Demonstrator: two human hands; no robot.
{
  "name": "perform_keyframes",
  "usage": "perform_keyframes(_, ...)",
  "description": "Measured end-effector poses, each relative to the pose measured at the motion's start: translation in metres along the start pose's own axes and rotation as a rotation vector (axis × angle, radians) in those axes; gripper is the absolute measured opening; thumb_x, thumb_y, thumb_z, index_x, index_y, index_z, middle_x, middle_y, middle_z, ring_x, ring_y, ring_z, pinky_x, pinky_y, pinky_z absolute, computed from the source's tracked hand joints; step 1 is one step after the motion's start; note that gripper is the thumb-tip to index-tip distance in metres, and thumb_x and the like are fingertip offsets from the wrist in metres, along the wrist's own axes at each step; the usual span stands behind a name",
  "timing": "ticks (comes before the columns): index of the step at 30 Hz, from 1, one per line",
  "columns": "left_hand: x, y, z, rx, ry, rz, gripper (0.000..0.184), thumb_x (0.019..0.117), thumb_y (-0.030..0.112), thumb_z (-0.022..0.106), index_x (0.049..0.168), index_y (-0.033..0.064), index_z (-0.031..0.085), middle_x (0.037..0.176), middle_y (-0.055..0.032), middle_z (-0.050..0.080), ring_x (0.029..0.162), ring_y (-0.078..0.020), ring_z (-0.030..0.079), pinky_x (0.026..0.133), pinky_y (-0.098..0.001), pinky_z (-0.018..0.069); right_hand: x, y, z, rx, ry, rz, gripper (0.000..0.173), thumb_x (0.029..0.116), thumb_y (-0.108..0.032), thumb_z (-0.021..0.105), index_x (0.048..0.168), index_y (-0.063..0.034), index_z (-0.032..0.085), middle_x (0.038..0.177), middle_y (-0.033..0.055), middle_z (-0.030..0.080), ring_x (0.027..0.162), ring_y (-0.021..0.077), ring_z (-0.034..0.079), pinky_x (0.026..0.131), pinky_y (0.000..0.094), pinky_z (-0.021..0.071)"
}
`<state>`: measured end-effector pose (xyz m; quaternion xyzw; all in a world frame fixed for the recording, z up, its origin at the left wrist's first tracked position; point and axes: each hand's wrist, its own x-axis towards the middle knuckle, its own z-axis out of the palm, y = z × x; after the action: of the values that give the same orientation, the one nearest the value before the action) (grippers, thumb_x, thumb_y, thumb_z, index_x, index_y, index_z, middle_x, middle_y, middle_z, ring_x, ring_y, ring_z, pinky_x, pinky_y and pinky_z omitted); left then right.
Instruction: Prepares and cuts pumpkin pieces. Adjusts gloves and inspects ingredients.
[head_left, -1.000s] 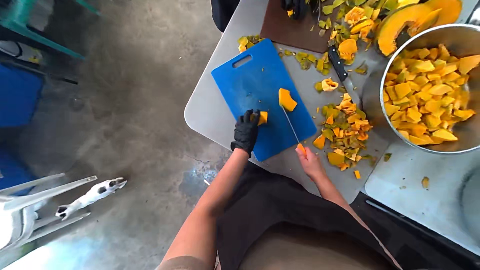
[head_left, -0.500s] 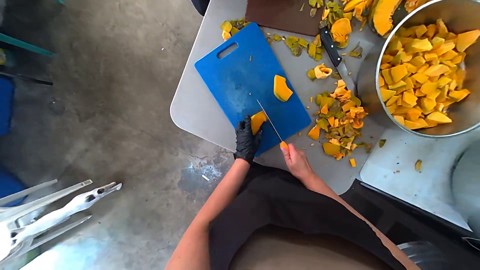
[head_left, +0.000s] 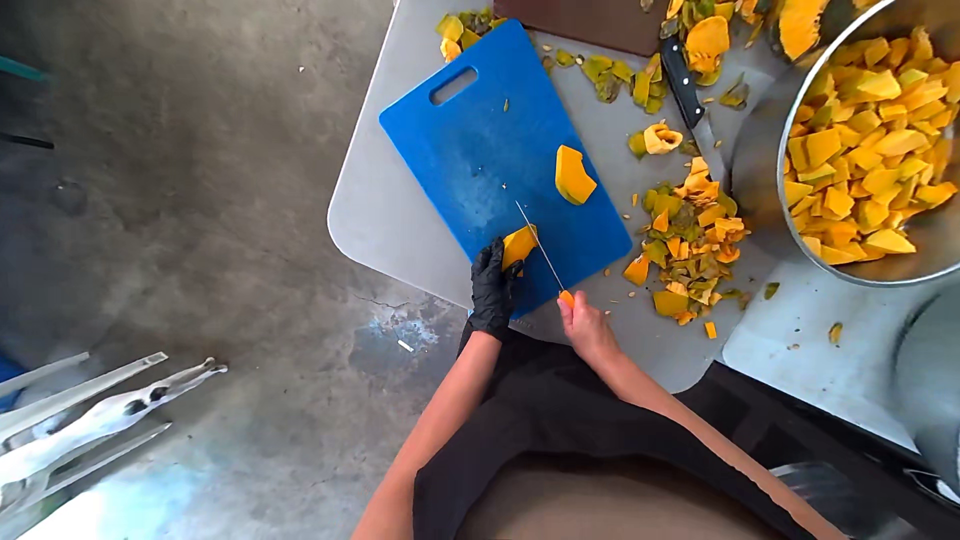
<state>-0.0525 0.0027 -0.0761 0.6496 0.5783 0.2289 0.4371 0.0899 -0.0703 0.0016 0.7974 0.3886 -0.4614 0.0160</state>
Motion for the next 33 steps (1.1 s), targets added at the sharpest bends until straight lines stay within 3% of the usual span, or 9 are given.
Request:
perform_keyframes(2, 0.0, 0.0, -0.002, 0.005, -0.031, -0.006, 0.049, 0.0979, 0.013, 0.067, 0.142, -0.0056, 0.055, 0.144, -0.0294, 0.053, 0.135, -0.0435, 0.05, 0.113, -0.0544, 0.0386, 0.023, -0.008, 0.006, 0.043, 0.014, 0.012, 0.047, 0.1123, -0.027, 0.041, 0.131, 0.0148, 0.052, 0.107, 0.0319, 0.069, 0.106, 0.0446, 0.069, 0.094, 0.0544, 0.0531)
perform_keyframes(6, 0.001, 0.0, -0.008, 0.025, -0.065, 0.004, 0.051, 0.0982, 0.015, 0.068, 0.143, -0.0048, 0.055, 0.143, -0.0291, 0.053, 0.133, -0.0422, 0.051, 0.112, -0.0531, 0.0409, 0.045, -0.013, 0.003, 0.045, 0.059, -0.064, 0.046, 0.1128, -0.03, 0.04, 0.127, 0.0107, 0.054, 0.1, 0.0292, 0.069, 0.1, 0.045, 0.07, 0.089, 0.056, 0.054)
perform_keyframes(13, -0.002, 0.008, -0.014, -0.083, -0.023, -0.063, 0.052, 0.094, 0.015, 0.074, 0.141, -0.0029, 0.058, 0.138, -0.0279, 0.056, 0.127, -0.0394, 0.056, 0.106, -0.051, 0.0466, 0.009, 0.002, -0.005, 0.073, 0.103, -0.167, 0.046, 0.1127, -0.029, 0.039, 0.121, 0.0111, 0.058, 0.091, 0.0258, 0.069, 0.088, 0.0398, 0.071, 0.082, 0.052, 0.055)
perform_keyframes(16, -0.005, 0.013, -0.019, -0.101, -0.028, -0.157, 0.048, 0.096, 0.016, 0.071, 0.14, 0.0009, 0.06, 0.133, -0.025, 0.058, 0.121, -0.035, 0.058, 0.102, -0.0484, 0.0485, 0.005, -0.001, -0.004, 0.034, 0.066, -0.12, 0.046, 0.1129, -0.03, 0.038, 0.124, 0.0107, 0.057, 0.096, 0.0268, 0.07, 0.094, 0.0417, 0.071, 0.085, 0.0534, 0.0547)
perform_keyframes(22, -0.003, 0.008, -0.014, -0.163, -0.032, -0.169, 0.037, 0.0985, 0.007, 0.065, 0.134, -0.0036, 0.064, 0.127, -0.0245, 0.062, 0.115, -0.03, 0.062, 0.1, -0.042, 0.0502, 0.024, -0.018, 0.001, -0.068, -0.008, 0.03, 0.048, 0.1126, -0.032, 0.04, 0.132, 0.0105, 0.052, 0.11, 0.0296, 0.069, 0.109, 0.0439, 0.069, 0.094, 0.0544, 0.053)
perform_keyframes(28, 0.001, 0.011, -0.017, -0.135, -0.064, -0.122, 0.035, 0.0986, 0.007, 0.065, 0.132, -0.0046, 0.064, 0.128, -0.0266, 0.061, 0.116, -0.0332, 0.061, 0.101, -0.0448, 0.0498, 0.05, -0.012, -0.002, 0.036, 0.076, -0.07, 0.046, 0.112, -0.033, 0.043, 0.125, 0.0087, 0.056, 0.095, 0.0284, 0.069, 0.094, 0.0453, 0.07, 0.085, 0.0586, 0.0539)
perform_keyframes(33, 0.015, 0.015, -0.02, -0.097, -0.136, -0.131, 0.035, 0.0975, 0.01, 0.066, 0.13, -0.0045, 0.067, 0.125, -0.0301, 0.063, 0.117, -0.0402, 0.061, 0.102, -0.0507, 0.0479, 0.021, -0.004, -0.01, 0.066, 0.156, -0.15, 0.047, 0.1123, -0.032, 0.041, 0.121, 0.0113, 0.057, 0.087, 0.0265, 0.067, 0.086, 0.0421, 0.069, 0.081, 0.0552, 0.0542)
